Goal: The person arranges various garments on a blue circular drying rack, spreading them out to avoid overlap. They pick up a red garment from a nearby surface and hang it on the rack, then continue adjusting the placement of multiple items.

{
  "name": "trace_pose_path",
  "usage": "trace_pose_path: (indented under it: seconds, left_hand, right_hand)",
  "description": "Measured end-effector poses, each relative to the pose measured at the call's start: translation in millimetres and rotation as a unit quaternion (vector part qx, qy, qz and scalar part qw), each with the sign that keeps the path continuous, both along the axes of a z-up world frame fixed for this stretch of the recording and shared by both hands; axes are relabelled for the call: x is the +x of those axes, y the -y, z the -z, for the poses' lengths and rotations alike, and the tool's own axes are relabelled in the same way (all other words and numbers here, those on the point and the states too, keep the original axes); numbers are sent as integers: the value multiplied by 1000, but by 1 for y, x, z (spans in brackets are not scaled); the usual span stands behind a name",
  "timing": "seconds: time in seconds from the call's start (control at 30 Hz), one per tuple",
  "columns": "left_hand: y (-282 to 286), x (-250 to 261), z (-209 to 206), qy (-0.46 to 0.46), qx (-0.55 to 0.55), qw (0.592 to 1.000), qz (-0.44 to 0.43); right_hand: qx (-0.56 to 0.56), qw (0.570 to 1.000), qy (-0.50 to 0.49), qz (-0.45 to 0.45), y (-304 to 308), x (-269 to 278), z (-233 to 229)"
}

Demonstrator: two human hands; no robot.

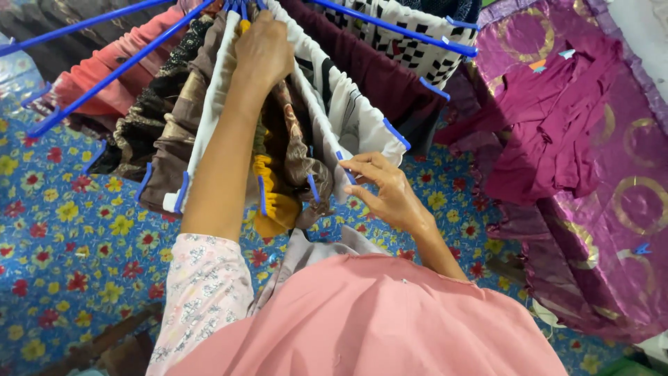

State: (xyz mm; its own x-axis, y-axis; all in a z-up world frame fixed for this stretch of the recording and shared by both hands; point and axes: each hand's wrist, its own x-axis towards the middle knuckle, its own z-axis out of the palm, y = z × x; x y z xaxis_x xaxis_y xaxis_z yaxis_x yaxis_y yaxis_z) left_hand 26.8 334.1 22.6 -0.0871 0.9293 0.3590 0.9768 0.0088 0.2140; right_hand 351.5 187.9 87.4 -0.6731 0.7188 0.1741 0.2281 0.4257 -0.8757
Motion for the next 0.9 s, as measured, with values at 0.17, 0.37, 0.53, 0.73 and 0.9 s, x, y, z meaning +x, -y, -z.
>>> trace_pose_path:
  seconds: [0.17,0.37,0.53,0.73,0.9]
  left_hand:
    - [2,-10,-21,11,-44,997,61]
    - [13,10,-38,91,-1,994,54]
    - [17,13,-18,35,58,994,84]
    - [29,2,-43,96,-42,994,42]
    - [29,-9,-26,37,-27,998,50]
  right_hand:
    - [9,1000,-23,12,-1,1,-16]
    - [179,964,32,191,-19,9,-8]
    - [38,989,16,142,-15,0,2]
    - [30,994,3,101,-10,-4,5]
    - [30,997,-4,70,-4,-10,11]
